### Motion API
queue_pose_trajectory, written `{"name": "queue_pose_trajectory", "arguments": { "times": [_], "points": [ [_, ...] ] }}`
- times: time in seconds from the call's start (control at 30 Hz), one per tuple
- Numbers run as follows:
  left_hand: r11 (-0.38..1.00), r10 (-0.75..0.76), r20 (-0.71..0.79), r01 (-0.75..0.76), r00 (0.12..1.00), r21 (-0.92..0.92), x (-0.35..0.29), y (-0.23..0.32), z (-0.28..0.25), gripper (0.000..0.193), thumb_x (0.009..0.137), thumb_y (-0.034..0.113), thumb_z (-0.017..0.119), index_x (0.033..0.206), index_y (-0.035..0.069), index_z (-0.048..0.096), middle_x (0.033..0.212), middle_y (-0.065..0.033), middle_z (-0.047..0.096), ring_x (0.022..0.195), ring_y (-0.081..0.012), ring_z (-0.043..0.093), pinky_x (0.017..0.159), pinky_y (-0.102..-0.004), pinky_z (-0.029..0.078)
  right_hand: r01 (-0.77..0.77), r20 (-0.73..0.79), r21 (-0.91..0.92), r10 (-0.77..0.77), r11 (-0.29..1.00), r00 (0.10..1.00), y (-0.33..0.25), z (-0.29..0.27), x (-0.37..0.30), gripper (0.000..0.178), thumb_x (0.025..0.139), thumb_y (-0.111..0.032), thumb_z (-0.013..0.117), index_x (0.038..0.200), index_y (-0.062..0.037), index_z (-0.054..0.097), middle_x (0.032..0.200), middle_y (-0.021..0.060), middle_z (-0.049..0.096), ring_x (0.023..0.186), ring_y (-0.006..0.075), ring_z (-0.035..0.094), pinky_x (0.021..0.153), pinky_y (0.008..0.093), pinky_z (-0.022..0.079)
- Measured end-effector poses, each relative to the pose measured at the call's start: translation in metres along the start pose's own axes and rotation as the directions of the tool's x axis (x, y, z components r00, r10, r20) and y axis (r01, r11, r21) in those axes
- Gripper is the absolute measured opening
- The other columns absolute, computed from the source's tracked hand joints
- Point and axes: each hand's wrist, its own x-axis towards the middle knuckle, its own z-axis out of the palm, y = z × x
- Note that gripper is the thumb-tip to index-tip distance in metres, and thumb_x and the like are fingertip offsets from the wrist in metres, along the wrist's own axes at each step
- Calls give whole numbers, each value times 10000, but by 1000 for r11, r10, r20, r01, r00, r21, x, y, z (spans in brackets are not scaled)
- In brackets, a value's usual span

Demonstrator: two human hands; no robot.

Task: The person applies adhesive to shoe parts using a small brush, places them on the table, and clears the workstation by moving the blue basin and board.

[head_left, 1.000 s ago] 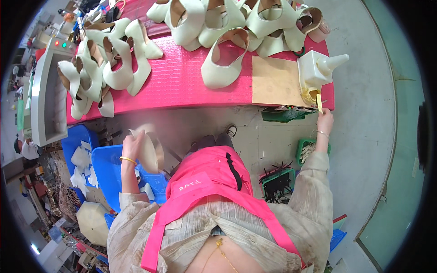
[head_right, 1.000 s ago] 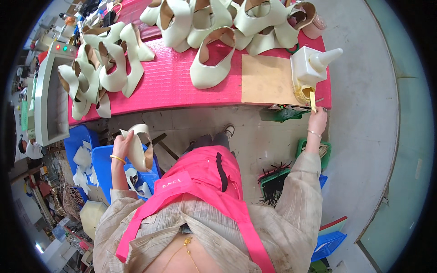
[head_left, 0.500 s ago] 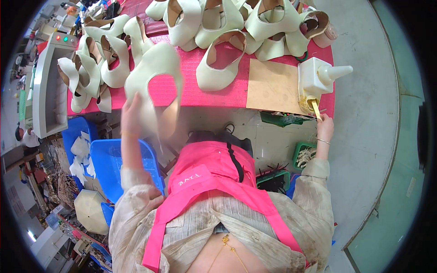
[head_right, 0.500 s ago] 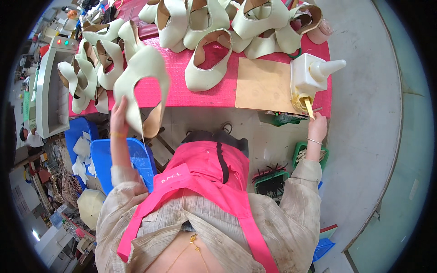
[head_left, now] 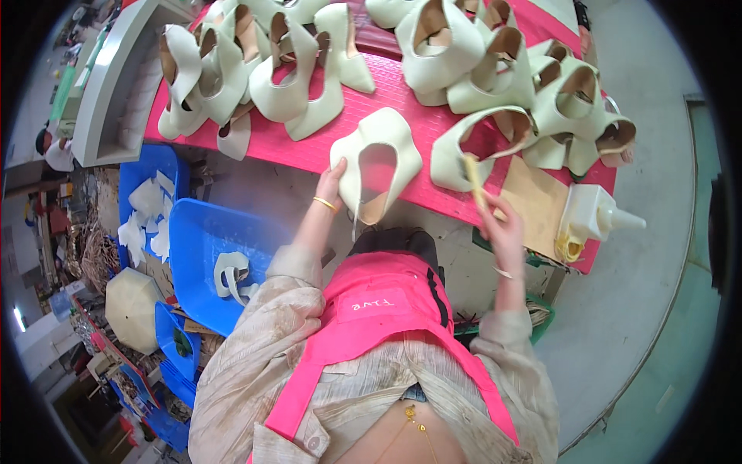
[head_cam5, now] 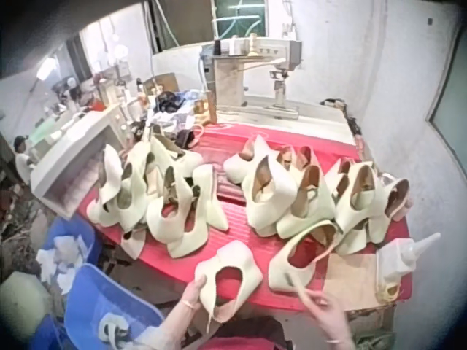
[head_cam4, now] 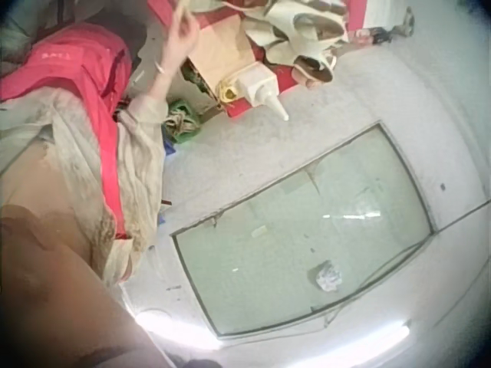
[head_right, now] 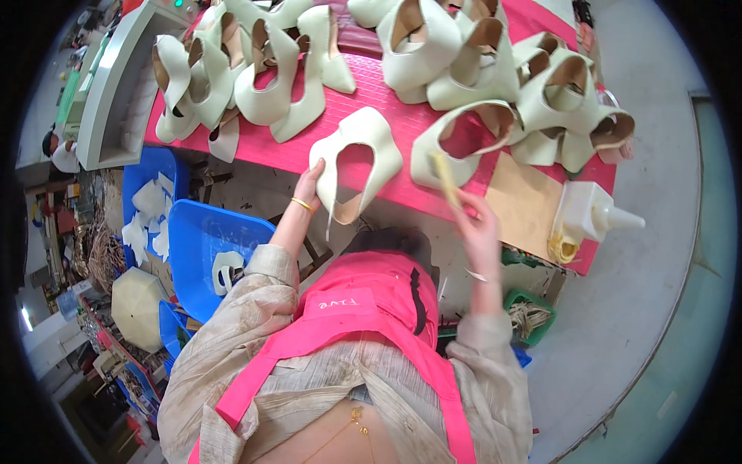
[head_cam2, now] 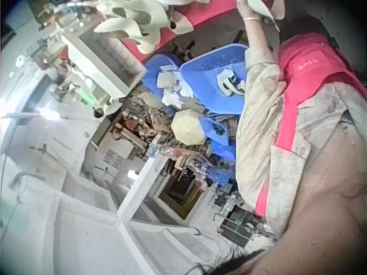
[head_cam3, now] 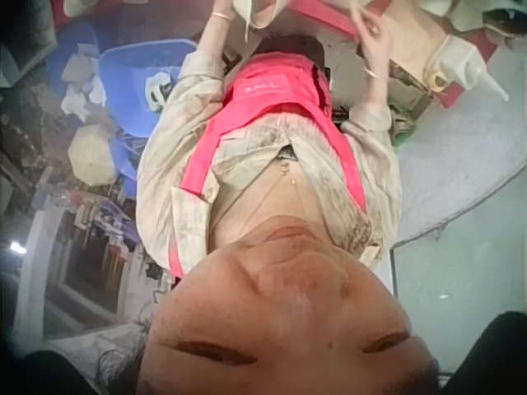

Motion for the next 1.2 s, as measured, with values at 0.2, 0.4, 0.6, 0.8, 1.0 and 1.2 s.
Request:
{"name": "queue_pose_trajectory", "arguments": {
  "times": [0.2,0.4,0.6,0.8,1.0,1.2],
  "points": [
    [999,0,-57,3,998,46,-4,-3,-11,288,815,208,499,1015,2,485,861,-51,561,725,-140,546,644,-270,446,261,172,-822,-217,505,961,40,142,112,174,727,-144,536,893,-109,573,845,127,489,721,322,530,630,401,433],
    [1000,-6,-50,7,999,25,2,-12,-31,294,816,241,501,989,4,480,808,-49,553,693,-128,534,624,-260,439,142,34,-884,-240,446,970,43,160,126,225,755,-152,500,975,-131,536,880,124,464,718,325,544,617,419,437],
    [995,-84,-29,83,996,-48,9,-15,-41,366,814,247,501,1039,-39,466,944,-90,541,826,-145,515,726,-268,403,423,302,-804,-326,418,896,48,180,129,166,759,-143,495,909,-98,550,806,133,483,671,320,523,576,394,427],
    [979,-133,7,132,991,-156,5,-12,-36,350,820,242,487,1043,-26,462,937,-82,539,823,-150,518,729,-273,406,453,276,-735,-388,505,879,32,164,118,167,726,-134,544,879,-78,581,792,119,491,686,298,522,599,377,427],
    [942,-172,25,172,985,-288,4,-7,-29,326,846,256,419,1030,-11,458,935,-101,543,828,-184,536,742,-308,429,580,563,-567,-240,585,791,39,165,106,172,713,-119,553,874,-77,597,747,134,496,673,293,509,585,359,414],
    [948,-73,198,130,977,-291,-23,14,-5,371,861,275,376,1098,-7,416,1019,-113,523,919,-201,520,811,-331,410,582,497,-474,-344,661,796,-6,147,91,229,671,-80,612,900,-66,604,684,103,492,635,221,507,584,301,403]
  ]
}}
